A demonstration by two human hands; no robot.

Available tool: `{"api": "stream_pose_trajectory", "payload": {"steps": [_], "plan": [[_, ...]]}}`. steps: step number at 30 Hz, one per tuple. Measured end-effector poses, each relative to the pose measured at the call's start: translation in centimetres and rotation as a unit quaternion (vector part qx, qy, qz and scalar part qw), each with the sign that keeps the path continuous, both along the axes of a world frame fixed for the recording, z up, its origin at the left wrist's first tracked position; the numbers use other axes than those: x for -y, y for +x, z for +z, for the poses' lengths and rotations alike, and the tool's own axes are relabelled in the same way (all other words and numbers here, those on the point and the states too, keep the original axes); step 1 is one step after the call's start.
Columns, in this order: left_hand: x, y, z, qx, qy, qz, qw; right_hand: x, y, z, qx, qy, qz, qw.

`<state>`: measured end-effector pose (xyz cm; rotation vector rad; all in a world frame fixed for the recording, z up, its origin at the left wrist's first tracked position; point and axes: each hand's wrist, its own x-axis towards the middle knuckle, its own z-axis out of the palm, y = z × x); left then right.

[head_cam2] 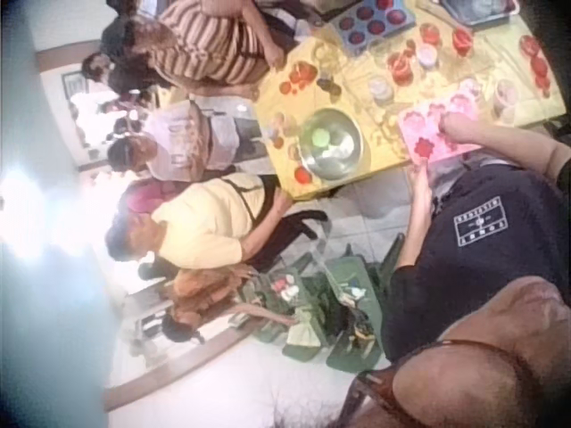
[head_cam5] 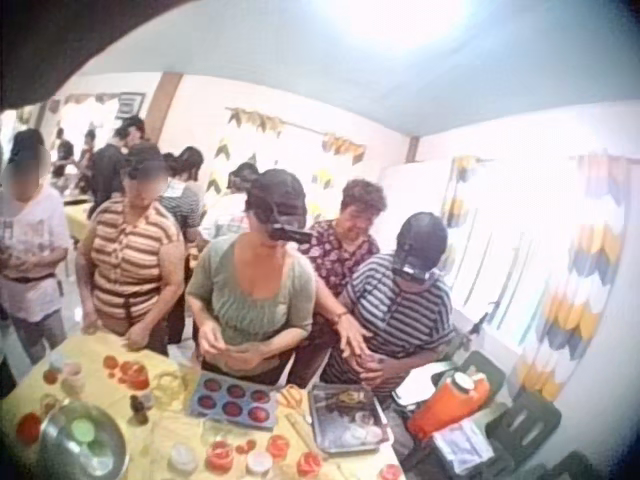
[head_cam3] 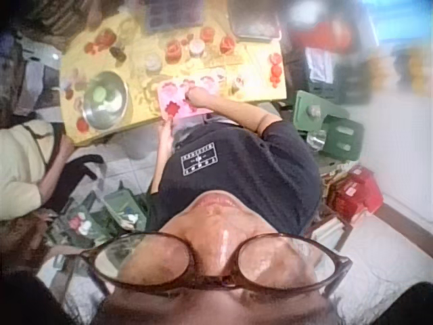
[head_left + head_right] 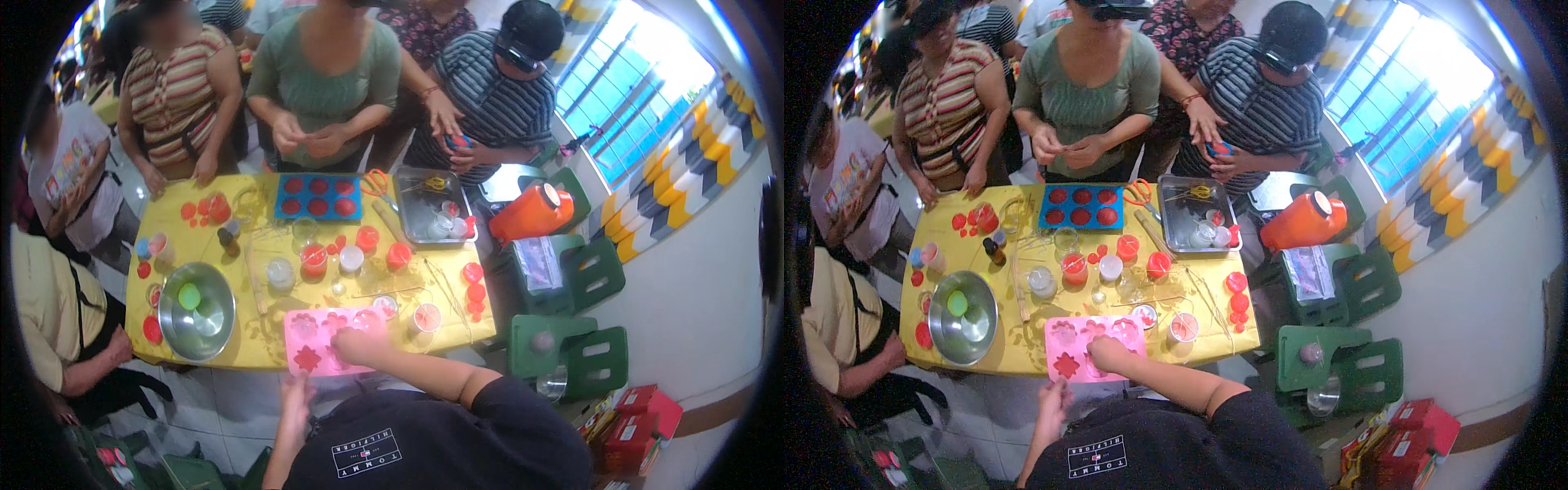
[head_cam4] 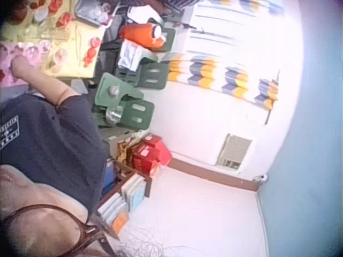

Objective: The person pours a pink liquid from a plastic cup into a pink silicone mold with flower-shaped cavities. They then use a metal bowl to cover the mold and tap it to settle the liquid. The person repeats this process with multiple molds and liquid containers.

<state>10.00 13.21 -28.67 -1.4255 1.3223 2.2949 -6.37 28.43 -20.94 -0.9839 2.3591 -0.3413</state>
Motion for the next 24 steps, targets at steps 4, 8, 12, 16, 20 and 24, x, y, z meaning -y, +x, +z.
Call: {"api": "stream_pose_trajectory", "payload": {"steps": [4,8,12,16,20,24], "plan": [[-2.4,0.1,0.5,-0.018,0.176,-0.022,0.984,-1.0,0.5,-1.2,-0.028,-0.037,-0.006,0.999],[-3.7,-0.1,-0.5,-0.03,0.227,-0.026,0.973,-1.6,1.0,-2.6,-0.027,-0.119,0.027,0.992],[-4.4,-0.6,-0.1,-0.033,0.208,-0.014,0.977,-2.1,1.6,-0.5,0.033,-0.148,-0.027,0.988],[-5.0,-1.0,-0.3,-0.027,0.179,0.018,0.983,-2.6,0.8,2.0,0.056,-0.069,-0.006,0.996],[-5.5,-1.8,0.5,-0.023,0.155,0.038,0.987,-3.4,0.8,-0.1,-0.032,-0.2,0.002,0.979],[-5.7,-1.1,-0.9,-0.047,0.146,0.047,0.987,-3.4,1.4,-0.2,-0.027,-0.238,0.031,0.97]]}}
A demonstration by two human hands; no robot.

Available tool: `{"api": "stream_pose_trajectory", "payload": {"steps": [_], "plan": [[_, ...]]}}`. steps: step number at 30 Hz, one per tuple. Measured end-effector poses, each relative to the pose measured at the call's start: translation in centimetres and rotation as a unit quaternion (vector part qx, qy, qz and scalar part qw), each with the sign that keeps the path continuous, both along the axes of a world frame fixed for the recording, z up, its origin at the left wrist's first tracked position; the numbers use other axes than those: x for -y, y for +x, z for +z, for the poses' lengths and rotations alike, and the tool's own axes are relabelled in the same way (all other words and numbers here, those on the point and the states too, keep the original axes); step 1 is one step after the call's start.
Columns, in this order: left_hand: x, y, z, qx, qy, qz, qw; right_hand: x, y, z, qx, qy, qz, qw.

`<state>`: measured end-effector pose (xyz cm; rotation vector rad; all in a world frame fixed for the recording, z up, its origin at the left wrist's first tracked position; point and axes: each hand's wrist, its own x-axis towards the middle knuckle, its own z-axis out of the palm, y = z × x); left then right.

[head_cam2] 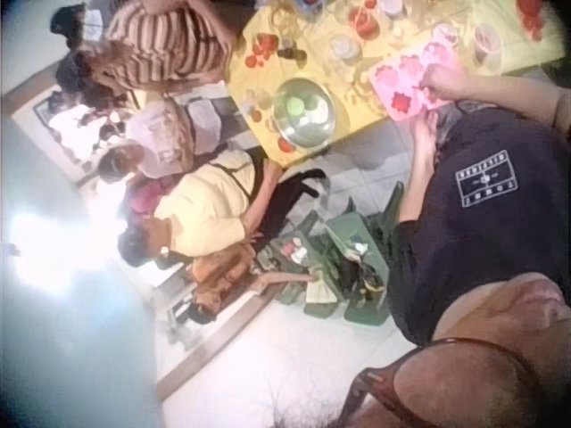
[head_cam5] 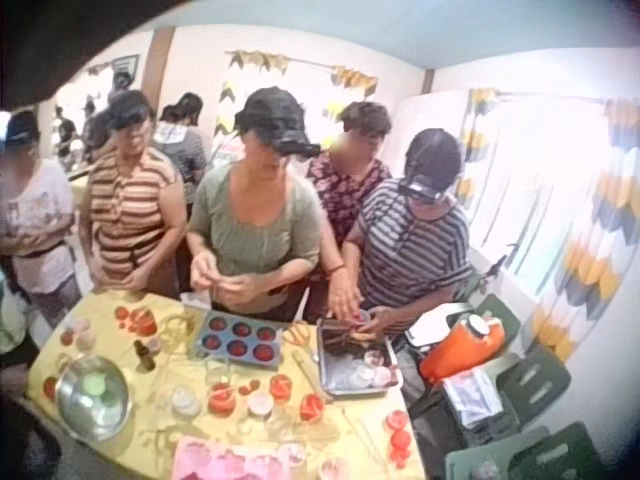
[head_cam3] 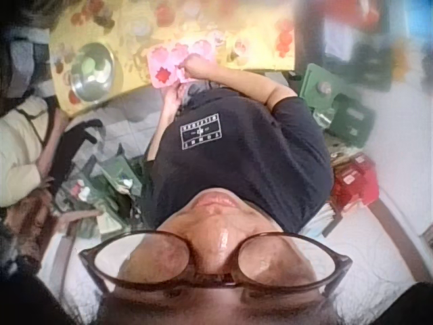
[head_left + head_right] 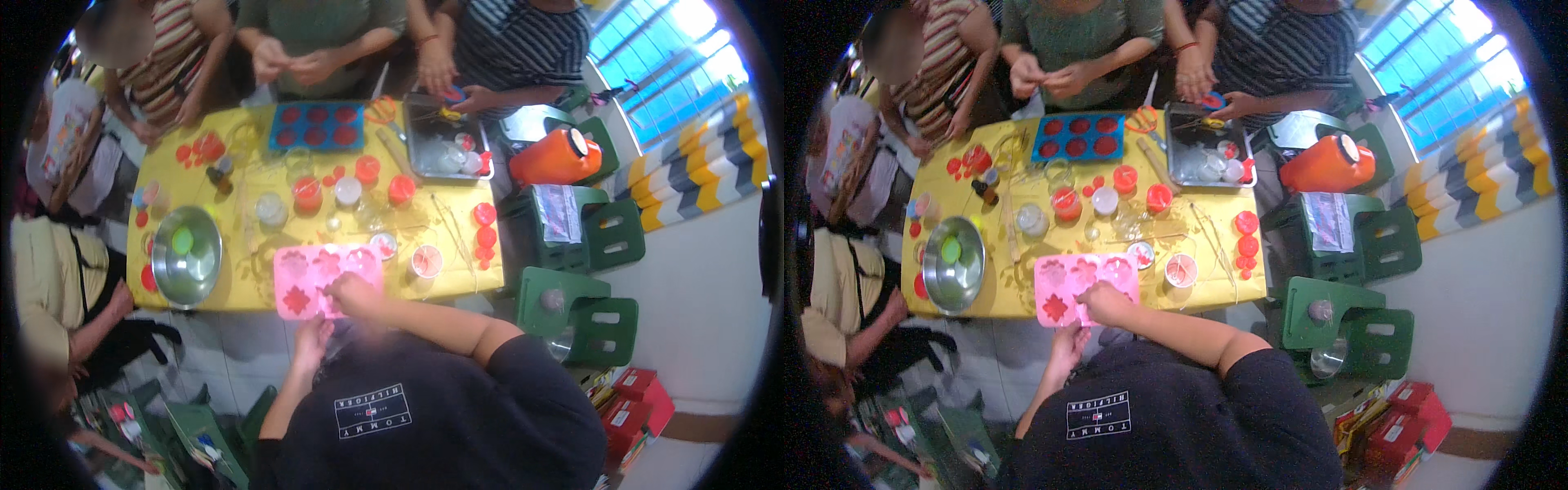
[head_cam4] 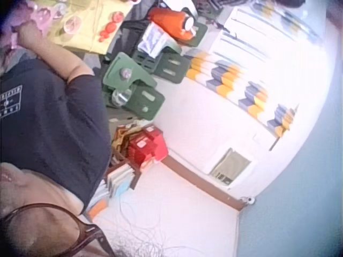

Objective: The person pours a pink liquid from a plastic cup into a pink silicone mold with flower-shaped cavities. They then use a metal bowl to cover the mold and tap it to settle the liquid. The person repeats this process with multiple molds and liquid containers.

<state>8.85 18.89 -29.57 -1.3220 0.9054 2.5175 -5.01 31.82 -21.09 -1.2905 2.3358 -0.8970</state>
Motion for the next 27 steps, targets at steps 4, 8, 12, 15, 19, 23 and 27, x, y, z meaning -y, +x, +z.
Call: {"api": "stream_pose_trajectory", "payload": {"steps": [4,8,12,15,19,23,27], "plan": [[-0.8,-0.1,0.8,-0.014,-0.014,0.045,0.999,-0.5,0.0,-3.0,0.013,-0.012,0.04,0.999],[-1.5,-0.4,1.8,-0.006,-0.05,0.058,0.997,-0.4,0.0,-3.5,0.04,-0.004,-0.002,0.999],[-1.0,-0.1,0.7,-0.018,-0.066,0.044,0.997,0.8,0.7,-4.0,0.043,0.06,0.058,0.996],[-1.0,-0.4,0.9,-0.035,-0.059,0.042,0.997,1.3,1.2,-3.7,0.028,0.068,0.032,0.997],[-0.9,-1.1,2.2,-0.043,-0.062,0.037,0.996,1.6,0.8,-3.0,0.029,0.097,0.03,0.994],[-0.5,-0.3,0.9,-0.046,-0.051,0.041,0.997,1.8,1.3,-4.0,0.011,0.089,0.03,0.995],[-0.3,0.3,0.2,-0.051,-0.048,0.045,0.997,2.4,1.0,-3.5,0.009,0.158,0.107,0.982]]}}
